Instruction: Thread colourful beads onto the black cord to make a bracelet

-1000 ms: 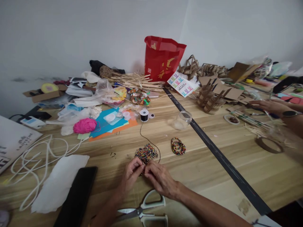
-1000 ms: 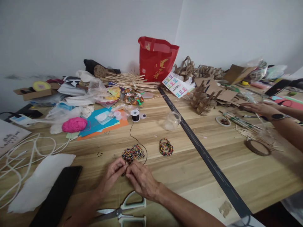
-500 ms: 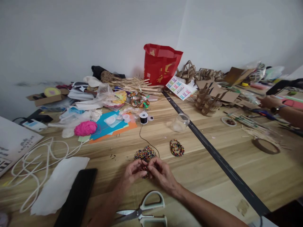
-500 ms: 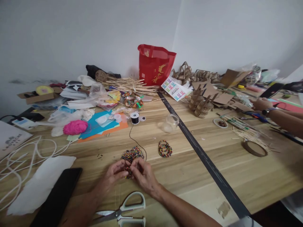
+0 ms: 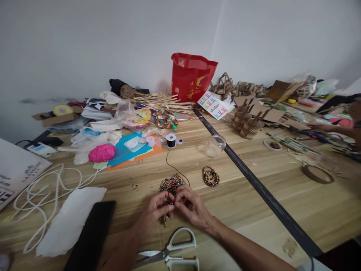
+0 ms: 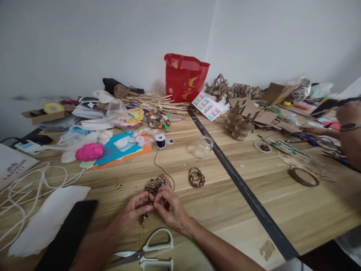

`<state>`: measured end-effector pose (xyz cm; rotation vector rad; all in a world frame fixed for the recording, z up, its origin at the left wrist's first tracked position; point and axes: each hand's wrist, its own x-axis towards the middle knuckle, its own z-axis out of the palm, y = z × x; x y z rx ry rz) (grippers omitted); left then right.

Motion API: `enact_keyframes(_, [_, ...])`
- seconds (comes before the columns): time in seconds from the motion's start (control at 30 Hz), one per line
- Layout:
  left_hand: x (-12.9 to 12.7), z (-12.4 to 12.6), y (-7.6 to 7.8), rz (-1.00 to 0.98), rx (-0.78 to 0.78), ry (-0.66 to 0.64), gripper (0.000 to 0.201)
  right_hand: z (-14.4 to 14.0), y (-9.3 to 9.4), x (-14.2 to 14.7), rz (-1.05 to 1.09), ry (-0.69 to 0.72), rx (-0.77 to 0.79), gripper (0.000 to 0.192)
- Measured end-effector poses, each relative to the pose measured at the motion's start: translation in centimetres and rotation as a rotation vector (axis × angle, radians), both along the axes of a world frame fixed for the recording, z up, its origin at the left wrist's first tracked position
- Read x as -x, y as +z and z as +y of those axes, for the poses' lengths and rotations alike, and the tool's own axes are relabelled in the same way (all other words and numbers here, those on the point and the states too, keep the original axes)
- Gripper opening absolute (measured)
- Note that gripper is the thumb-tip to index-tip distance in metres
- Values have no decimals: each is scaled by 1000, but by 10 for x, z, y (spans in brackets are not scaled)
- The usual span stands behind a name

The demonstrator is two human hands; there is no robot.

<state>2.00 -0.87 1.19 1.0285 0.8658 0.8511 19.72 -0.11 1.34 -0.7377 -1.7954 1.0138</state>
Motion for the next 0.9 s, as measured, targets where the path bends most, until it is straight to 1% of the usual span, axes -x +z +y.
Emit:
enact_keyframes(0.1, [2,0,0,57,-4,2,28,1,0,-3,-32,-14,-76,7])
enact_keyframes(0.13, [3,0,-1,71,-6,-1,30,1,1,-4,-49,-5,-106,9])
enact_keyframes(0.2, [5,0,-4,89,-7,-15,38,1,3,-6,-80,49,-171,20])
enact_keyframes(0.27, [8,-1,-8,73,0,-23,48,0,6,-6,-117,148,-226,34])
enact_keyframes(0.37, [11,-1,-14,56,-18,-60,59,0,8,-7,-212,272,-258,46])
enact_keyframes(0.43, [13,0,-19,43,-39,-84,68,0,6,-7,-303,295,-250,50])
enact_keyframes(0.5, [14,1,-23,49,-44,-130,77,0,3,-8,-394,283,-230,50])
enact_keyframes(0.57, [14,1,-24,90,-55,-188,83,0,0,-10,-471,259,-207,47])
enact_keyframes(0.63, [13,1,-21,124,-84,-226,84,0,-3,-11,-519,237,-192,38])
enact_keyframes(0.73, [11,1,-13,154,-133,-189,82,0,-4,-12,-542,193,-201,25])
enact_keyframes(0.83, [9,2,-7,207,-163,-153,78,0,-3,-11,-597,137,-247,19])
enact_keyframes(0.9, [7,2,-6,234,-175,-119,72,0,-3,-11,-640,123,-288,15])
